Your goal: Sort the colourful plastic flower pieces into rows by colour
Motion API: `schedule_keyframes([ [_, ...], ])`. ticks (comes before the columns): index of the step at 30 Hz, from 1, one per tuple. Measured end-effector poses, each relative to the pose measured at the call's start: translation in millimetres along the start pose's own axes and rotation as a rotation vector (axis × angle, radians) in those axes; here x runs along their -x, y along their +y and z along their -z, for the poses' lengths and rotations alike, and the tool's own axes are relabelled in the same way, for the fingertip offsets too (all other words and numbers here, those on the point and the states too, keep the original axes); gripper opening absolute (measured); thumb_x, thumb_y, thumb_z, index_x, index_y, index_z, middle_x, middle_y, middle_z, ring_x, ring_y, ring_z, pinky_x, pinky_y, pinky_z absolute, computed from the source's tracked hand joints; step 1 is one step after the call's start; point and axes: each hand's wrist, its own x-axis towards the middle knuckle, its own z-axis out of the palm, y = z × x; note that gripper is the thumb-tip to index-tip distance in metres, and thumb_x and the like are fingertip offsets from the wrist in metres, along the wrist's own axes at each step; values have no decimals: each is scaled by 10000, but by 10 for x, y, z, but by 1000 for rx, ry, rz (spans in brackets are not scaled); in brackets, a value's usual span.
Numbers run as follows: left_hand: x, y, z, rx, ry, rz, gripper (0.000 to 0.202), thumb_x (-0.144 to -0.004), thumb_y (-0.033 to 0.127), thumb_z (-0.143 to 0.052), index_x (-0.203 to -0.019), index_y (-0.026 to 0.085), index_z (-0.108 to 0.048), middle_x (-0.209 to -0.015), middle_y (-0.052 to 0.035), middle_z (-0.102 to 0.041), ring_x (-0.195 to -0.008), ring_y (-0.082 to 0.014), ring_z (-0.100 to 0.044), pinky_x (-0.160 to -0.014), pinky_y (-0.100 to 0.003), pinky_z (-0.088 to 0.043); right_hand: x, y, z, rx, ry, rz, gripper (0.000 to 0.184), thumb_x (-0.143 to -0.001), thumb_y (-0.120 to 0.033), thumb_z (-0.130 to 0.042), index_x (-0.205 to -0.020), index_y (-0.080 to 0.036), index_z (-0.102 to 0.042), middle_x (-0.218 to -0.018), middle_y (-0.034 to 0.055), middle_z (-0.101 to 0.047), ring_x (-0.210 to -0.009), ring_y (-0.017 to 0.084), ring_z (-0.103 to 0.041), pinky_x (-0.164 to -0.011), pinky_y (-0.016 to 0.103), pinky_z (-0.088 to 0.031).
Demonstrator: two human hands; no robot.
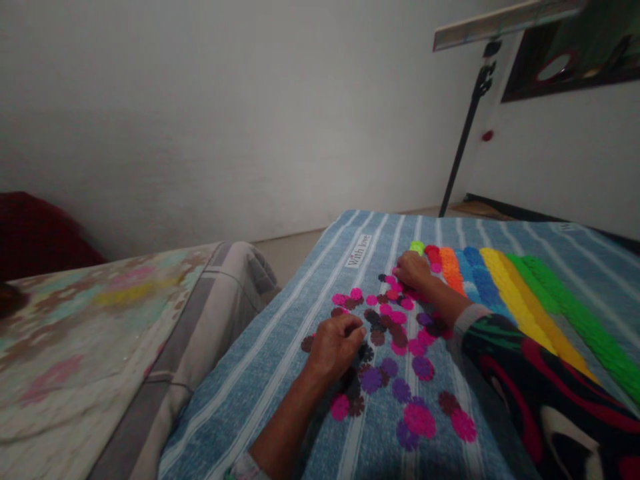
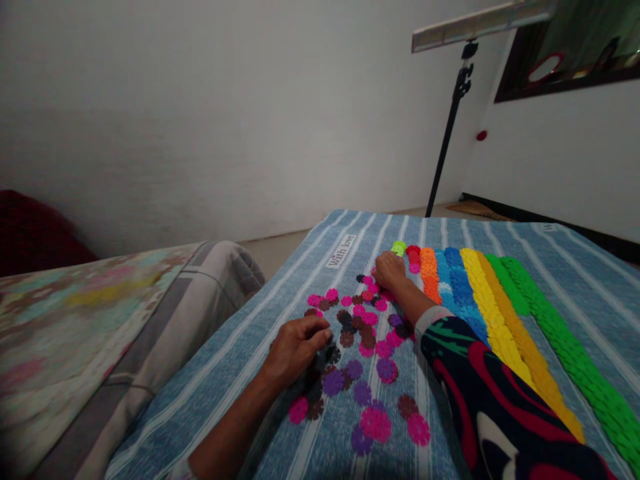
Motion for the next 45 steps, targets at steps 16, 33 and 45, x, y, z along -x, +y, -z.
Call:
schedule_keyframes([
  [16,-8,-39,-34,-51,-8,-37,190,-753,298,-537,-656,170,-640,-602,13,-561,-605,-130,-504,-569,-234,-348,-12,-59,110,-167,-135,11,191,-743,-240,-644,-837,-160,-790,-791,71,-747,-755,180,-682,-571,208,-416],
  [33,-2,-3,-31,-130,-55,-20,190,-783,259,-508,-696,163,-648,-638,7,-594,-651,-138,-550,-612,-245,-368,32,-105,80,-125,-182,88,196,-772,-268,-649,-837,-150,-791,-874,96,-750,-857,198,-676,-664,208,-434],
  [45,-19,-34,-45,-156,-68,-30,186,-789,256,-508,-679,165,-626,-630,11,-576,-656,-137,-552,-617,-244,-378,27,-139,15,-271,-141,18,151,-731,-240,-677,-754,-117,-762,-691,69,-706,-652,149,-627,-512,210,-348],
])
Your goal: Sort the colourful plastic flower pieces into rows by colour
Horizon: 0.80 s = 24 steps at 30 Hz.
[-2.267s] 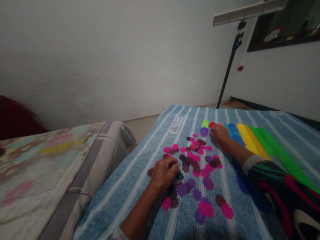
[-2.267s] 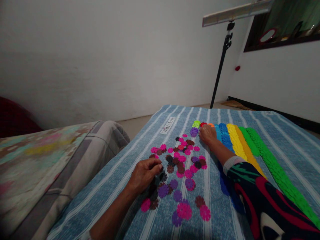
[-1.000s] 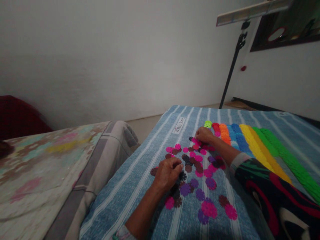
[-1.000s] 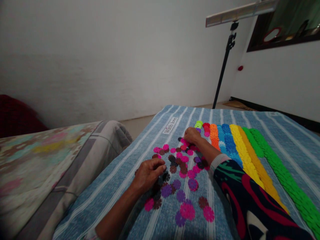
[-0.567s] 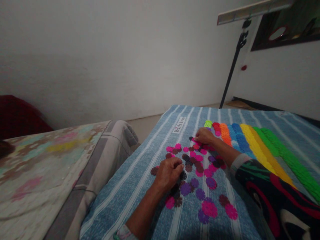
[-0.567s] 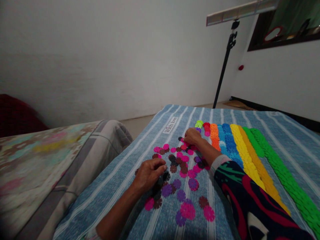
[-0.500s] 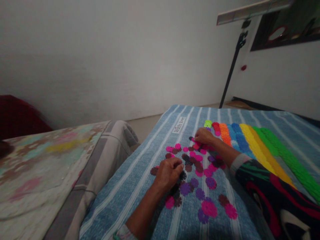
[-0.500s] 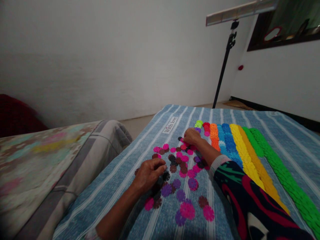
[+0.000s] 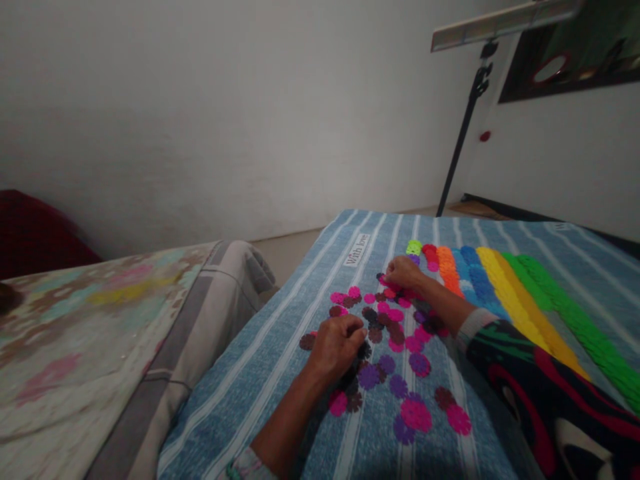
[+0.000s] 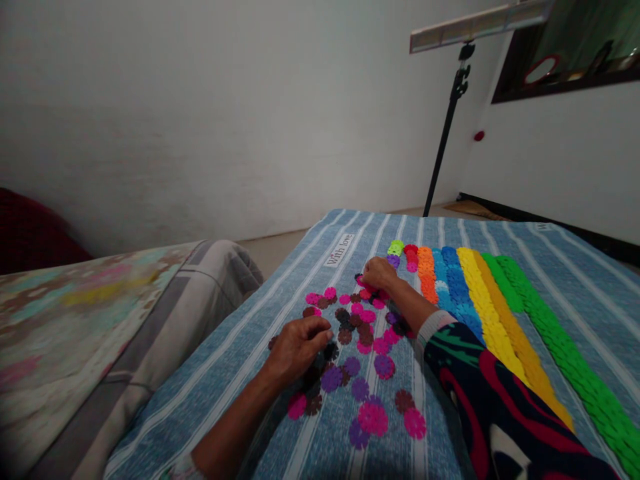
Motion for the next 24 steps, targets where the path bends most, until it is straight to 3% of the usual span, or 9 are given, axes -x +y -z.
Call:
schedule_keyframes([
  [10,-4,-20,-23,-10,-5,7,182,-798,235,-514,-700,162,-648,-641,11,-595,-658,-131,-556,-617,-238,-369,50,215,173,-195,50,14,133,-706,-230,-681,-630,-128,-722,-529,1,-612,-526,110,-540,-490,204,-346],
  [15,0,5,-22,-48,-22,24,176,-796,214,-512,-703,164,-653,-640,14,-599,-658,-129,-555,-615,-240,-356,160,264,212,-263,51,59,146,-731,-237,-652,-687,-121,-727,-582,10,-646,-543,108,-553,-501,193,-384],
  [24,1,18,-30,-83,-47,21,189,-797,207,-498,-703,164,-657,-650,14,-608,-666,-128,-551,-630,-244,-351,122,269,160,-116,99,75,154,-735,-242,-653,-680,-121,-729,-666,59,-687,-641,150,-598,-553,223,-366],
])
